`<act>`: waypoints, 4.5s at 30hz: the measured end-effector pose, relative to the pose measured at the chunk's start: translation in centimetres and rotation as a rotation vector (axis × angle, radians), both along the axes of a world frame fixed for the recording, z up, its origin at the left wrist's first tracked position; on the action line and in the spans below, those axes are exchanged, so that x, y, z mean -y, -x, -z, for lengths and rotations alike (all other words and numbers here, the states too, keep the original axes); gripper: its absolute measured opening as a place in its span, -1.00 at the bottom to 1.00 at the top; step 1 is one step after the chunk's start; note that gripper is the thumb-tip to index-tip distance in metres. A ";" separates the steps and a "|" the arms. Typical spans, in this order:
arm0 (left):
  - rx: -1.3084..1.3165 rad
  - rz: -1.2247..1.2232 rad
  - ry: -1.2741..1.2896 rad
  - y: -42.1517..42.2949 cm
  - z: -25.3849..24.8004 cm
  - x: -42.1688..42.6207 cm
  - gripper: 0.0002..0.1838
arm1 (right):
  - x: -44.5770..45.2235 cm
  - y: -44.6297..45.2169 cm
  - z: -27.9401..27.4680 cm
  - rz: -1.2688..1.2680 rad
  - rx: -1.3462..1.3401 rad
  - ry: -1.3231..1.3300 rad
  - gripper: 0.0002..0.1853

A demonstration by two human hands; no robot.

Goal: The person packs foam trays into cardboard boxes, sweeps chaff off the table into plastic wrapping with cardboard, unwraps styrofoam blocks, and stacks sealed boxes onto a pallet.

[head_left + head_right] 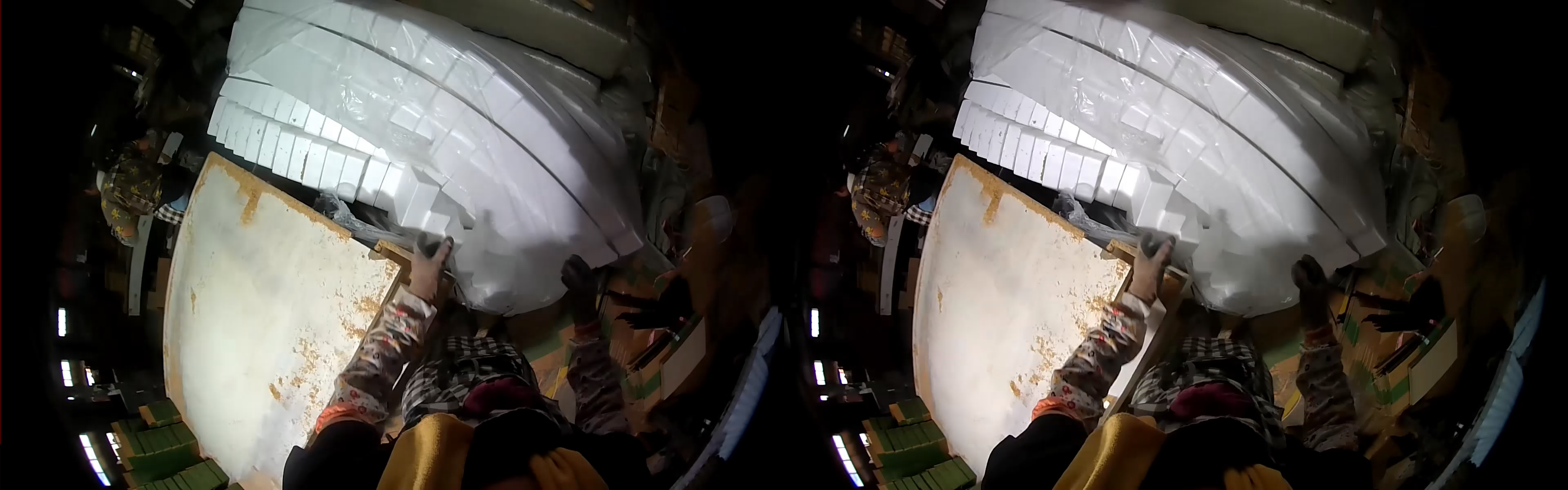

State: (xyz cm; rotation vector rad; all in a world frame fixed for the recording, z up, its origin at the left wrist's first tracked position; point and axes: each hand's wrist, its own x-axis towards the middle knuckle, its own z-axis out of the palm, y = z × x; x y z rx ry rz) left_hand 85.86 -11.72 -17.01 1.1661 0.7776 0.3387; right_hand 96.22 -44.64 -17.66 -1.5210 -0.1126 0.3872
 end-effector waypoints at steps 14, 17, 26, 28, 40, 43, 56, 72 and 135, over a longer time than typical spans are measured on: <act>0.721 0.833 0.206 -20.5 -20.7 -7.1 -0.70 | -20.6 -4.3 -11.1 -0.082 0.614 0.560 -0.05; 0.724 0.834 -0.002 -20.5 -26.6 -5.5 -0.68 | -22.7 -9.6 -12.7 0.072 0.848 0.584 0.09; 0.454 0.621 -0.366 -33.6 -27.7 -4.8 -0.52 | -15.6 -25.8 -16.5 -0.161 0.354 0.112 -0.70; 0.506 0.598 -0.400 -38.1 -25.5 -3.6 -0.54 | -14.7 -25.7 -18.0 -0.204 0.297 0.138 -0.72; 0.329 0.335 -1.703 -30.7 -26.4 -10.3 -0.66 | -13.3 -30.1 -20.0 -0.345 -0.286 -0.498 -0.65; 0.021 0.116 -1.901 -29.8 -24.8 -16.2 -0.41 | -15.7 -30.1 -22.6 -0.316 -0.196 -0.281 -0.61; -0.447 0.176 -1.964 -42.4 -22.6 -30.5 -0.42 | -48.8 -36.4 -23.9 -0.430 0.925 0.965 0.01; -0.586 0.366 -1.860 -42.3 -24.2 -34.5 -0.52 | -55.2 -43.9 -17.2 -0.469 1.133 1.094 -0.55; 0.553 1.921 -1.967 -53.7 -1.0 20.9 -0.93 | 9.8 -26.9 -0.7 0.500 0.293 0.692 0.16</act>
